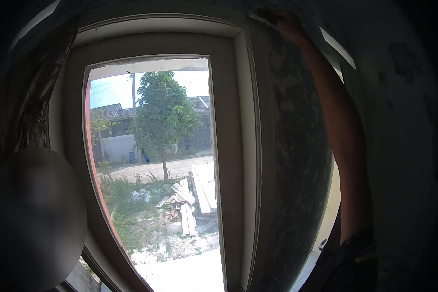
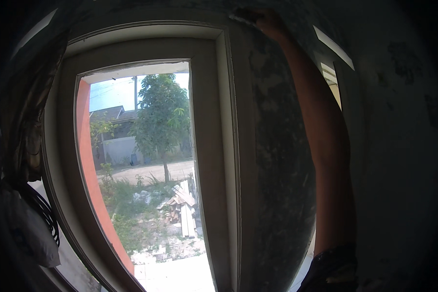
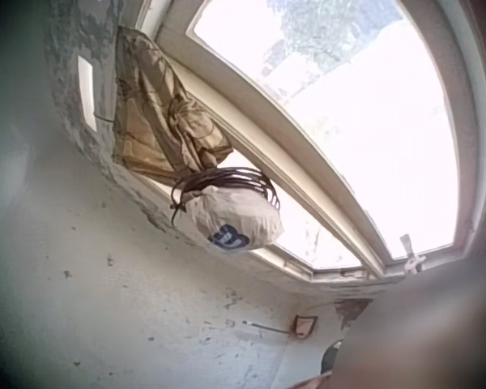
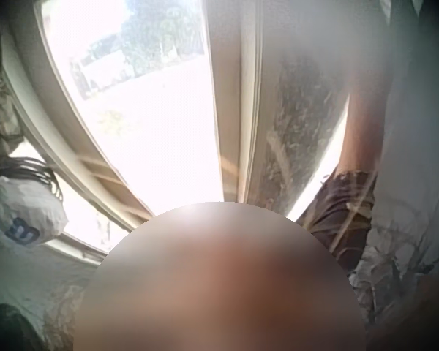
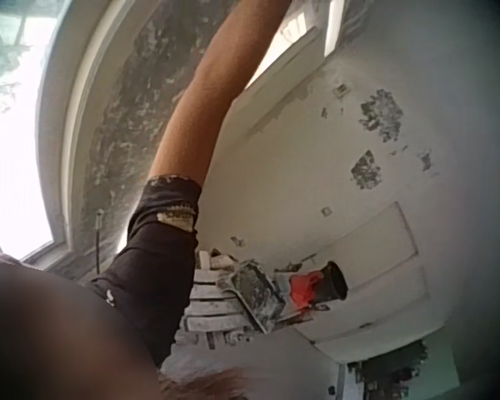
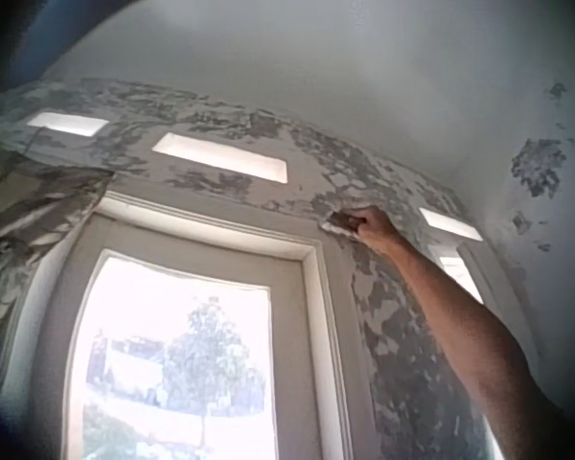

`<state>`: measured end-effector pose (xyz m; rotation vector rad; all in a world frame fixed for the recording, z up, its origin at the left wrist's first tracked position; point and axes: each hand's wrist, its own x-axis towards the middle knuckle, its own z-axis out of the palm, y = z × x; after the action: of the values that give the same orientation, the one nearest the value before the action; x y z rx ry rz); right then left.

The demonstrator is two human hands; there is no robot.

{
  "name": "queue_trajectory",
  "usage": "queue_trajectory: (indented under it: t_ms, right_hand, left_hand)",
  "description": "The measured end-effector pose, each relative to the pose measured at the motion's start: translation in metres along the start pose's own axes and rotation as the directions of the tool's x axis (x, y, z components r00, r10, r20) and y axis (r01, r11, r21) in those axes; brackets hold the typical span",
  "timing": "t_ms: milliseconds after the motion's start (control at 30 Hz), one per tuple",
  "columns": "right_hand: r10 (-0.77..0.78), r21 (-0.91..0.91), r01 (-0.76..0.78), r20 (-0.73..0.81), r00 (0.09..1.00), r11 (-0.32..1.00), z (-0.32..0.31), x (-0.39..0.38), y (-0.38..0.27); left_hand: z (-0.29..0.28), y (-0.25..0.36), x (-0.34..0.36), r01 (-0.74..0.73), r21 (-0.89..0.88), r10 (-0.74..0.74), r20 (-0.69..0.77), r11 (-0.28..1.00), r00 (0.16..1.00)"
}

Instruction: Applying wall filler or putty to the areas around a window frame using a putty knife.

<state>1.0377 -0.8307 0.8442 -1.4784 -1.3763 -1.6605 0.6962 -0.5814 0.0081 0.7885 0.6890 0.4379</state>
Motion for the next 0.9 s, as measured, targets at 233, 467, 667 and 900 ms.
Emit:
queue_trajectory:
  t_ms: [233,467,667,900]
  right_hand:
    - [-0.020,-0.062,0.028,0.122,0.992,0.998,-0.011,-0.050,-0.004]
    - [-0.044,-0.058,0.042,-0.031,0.999,0.997,-0.032,-0.042,0.028]
    - [-0.015,-0.242,-0.026,-0.168,0.986,0.970,0.000,-0.026,0.013]
    - [-0.227,-0.256,0.155,-0.280,0.933,0.954,0.015,-0.069,0.009]
  left_hand:
    - [0.009,-0.003,0.010,-0.017,0.012,0.017,0.004,1.000,1.000]
    - [0.020,-0.016,0.020,-0.044,-0.018,0.045,0.033,0.999,0.998]
    - [0.023,-0.018,0.005,-0.049,0.009,0.048,0.062,0.999,0.997]
    - [0.016,-0.020,0.007,-0.016,-0.020,0.017,0.028,1.000,0.999]
